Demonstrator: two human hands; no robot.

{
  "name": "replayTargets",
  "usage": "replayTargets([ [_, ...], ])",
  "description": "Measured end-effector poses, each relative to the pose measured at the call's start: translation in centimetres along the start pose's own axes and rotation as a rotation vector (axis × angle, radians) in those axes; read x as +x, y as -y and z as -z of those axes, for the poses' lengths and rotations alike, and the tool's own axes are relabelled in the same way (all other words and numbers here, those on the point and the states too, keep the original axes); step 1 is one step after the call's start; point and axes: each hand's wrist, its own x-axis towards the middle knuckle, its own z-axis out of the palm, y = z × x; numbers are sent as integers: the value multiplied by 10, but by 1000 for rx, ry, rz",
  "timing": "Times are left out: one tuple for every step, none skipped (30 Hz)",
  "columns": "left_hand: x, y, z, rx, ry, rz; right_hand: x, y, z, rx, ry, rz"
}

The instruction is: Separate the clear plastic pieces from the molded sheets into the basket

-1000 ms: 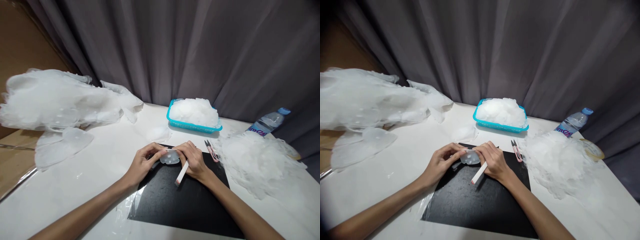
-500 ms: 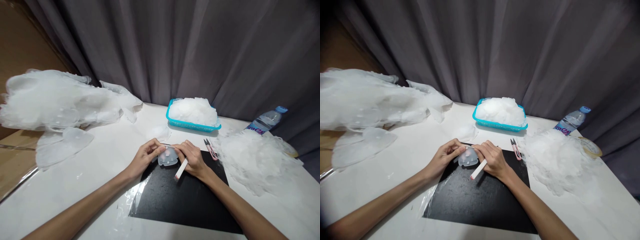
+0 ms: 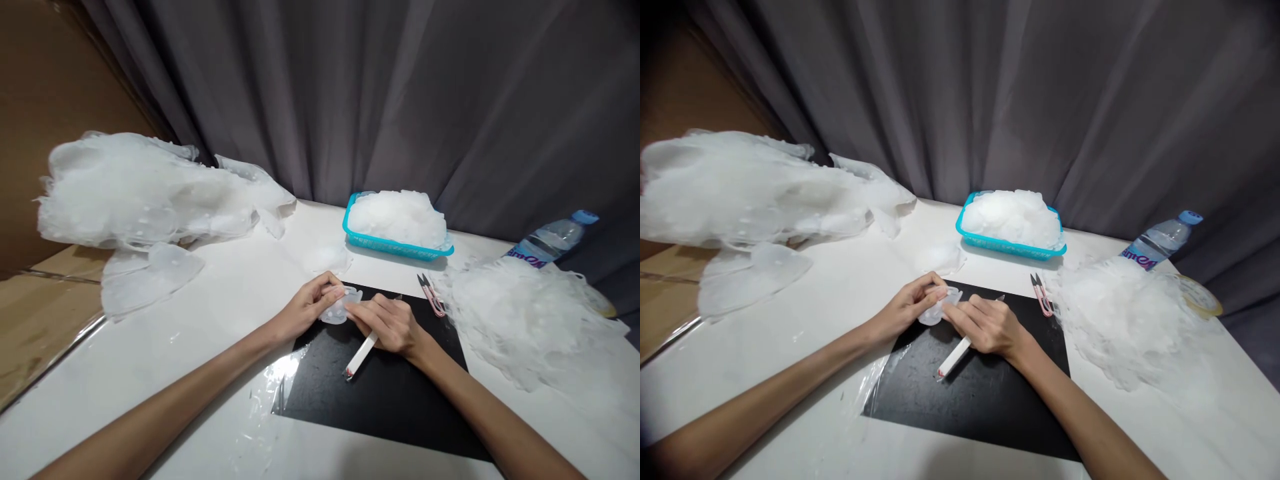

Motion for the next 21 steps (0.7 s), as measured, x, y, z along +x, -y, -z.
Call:
replayTargets([
  [0,1,1,48,11,-12,0,0,0,-8,-7,14],
  [0,2,1,106,19,-25,-1,0,1,-16,-14,24],
  [0,3,1,165,25,-36,-1,-1,1,-24,-20,32],
  [1,3,1,218,28,-44,-1,-1,0,-31,-23,38],
  [1,3,1,257,27,-48,-2,-1,0,-36,-25,42],
  [1,3,0,281,24,-47,-2,-2,0,-39,-29,46],
  [0,3,-1,295,20,-44,-2,-2,-1,-41,-33,48],
  [0,3,-2,308,18,-38,-2,-2,-1,-44,-36,48],
  [-1,3,-2,324,4,-36,-1,-2,-2,-45,-38,44],
  [-1,4,-2,350,-33,-42,-1,-1,-2,-42,-39,34],
  [-2,5,-2,396,-100,-58,0,0,-3,-35,-39,16],
  [-2,6,-1,466,-196,-86,0,0,-3,-23,-42,-19],
  [-2,7,1,558,-304,-121,1,1,-4,-10,-53,-69],
  [-2,8,4,670,-408,-161,2,1,-5,1,-73,-125],
  [-1,9,8,786,-475,-195,3,0,-6,5,-98,-182],
  [0,11,12,895,-499,-221,3,-1,-6,0,-127,-236],
  [1,12,16,983,-495,-234,4,-4,-6,-13,-159,-285],
  [3,13,20,1049,-476,-231,6,-9,-6,-33,-189,-330],
  [4,14,23,1096,-458,-208,7,-16,-4,-57,-218,-372],
  [5,15,25,1129,-450,-172,9,-25,-1,-81,-253,-416],
  [6,17,27,1151,-447,-129,12,-36,2,-110,-290,-473],
])
